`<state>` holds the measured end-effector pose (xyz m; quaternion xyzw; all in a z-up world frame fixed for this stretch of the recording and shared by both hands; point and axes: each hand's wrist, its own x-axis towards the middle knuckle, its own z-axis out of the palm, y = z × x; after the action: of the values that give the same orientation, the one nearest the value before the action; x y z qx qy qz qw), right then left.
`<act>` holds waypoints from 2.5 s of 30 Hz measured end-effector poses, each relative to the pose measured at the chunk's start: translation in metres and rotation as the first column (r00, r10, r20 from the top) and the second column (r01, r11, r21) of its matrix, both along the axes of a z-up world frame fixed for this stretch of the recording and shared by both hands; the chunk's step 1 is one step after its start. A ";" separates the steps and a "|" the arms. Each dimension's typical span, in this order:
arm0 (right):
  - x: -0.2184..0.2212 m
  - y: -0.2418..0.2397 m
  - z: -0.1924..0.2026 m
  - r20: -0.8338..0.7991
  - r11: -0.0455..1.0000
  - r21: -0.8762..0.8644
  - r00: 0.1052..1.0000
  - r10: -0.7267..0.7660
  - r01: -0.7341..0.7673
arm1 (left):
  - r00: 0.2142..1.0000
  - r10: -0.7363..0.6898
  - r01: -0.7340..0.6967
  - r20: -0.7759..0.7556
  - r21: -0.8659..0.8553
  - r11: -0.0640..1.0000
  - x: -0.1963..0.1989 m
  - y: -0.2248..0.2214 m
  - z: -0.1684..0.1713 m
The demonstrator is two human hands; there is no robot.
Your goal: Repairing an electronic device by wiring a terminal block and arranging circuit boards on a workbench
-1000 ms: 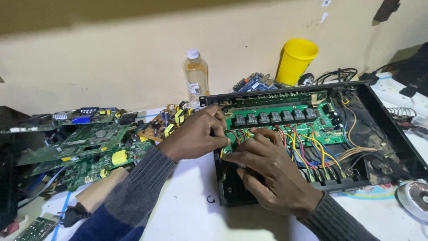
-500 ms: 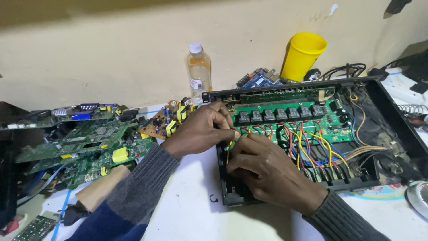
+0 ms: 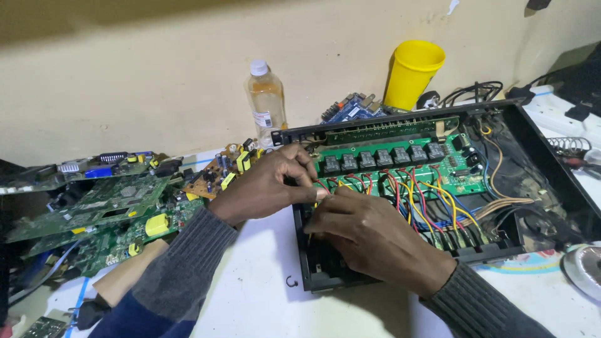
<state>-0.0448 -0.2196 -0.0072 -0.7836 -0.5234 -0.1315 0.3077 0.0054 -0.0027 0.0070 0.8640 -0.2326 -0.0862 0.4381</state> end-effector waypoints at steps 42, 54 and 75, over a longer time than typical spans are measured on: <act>0.010 0.005 -0.015 -0.216 0.984 -0.170 0.973 -0.083 0.046 | 0.950 -0.284 0.303 0.126 -0.172 0.937 0.017 0.026 -0.015; 0.003 0.012 -0.016 -0.245 0.991 -0.095 0.963 -0.115 0.094 | 0.961 -0.116 0.179 0.252 -0.247 0.952 0.010 0.009 -0.026; 0.000 0.009 -0.031 -0.128 0.981 -0.158 0.983 -0.134 0.113 | 0.955 -0.120 0.180 0.270 -0.213 0.960 0.014 0.010 -0.032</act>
<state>-0.0450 -0.2107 -0.0384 -0.8428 -0.4594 -0.0560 0.2747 0.0196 0.0069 -0.0251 0.7894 -0.3607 0.0203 0.4962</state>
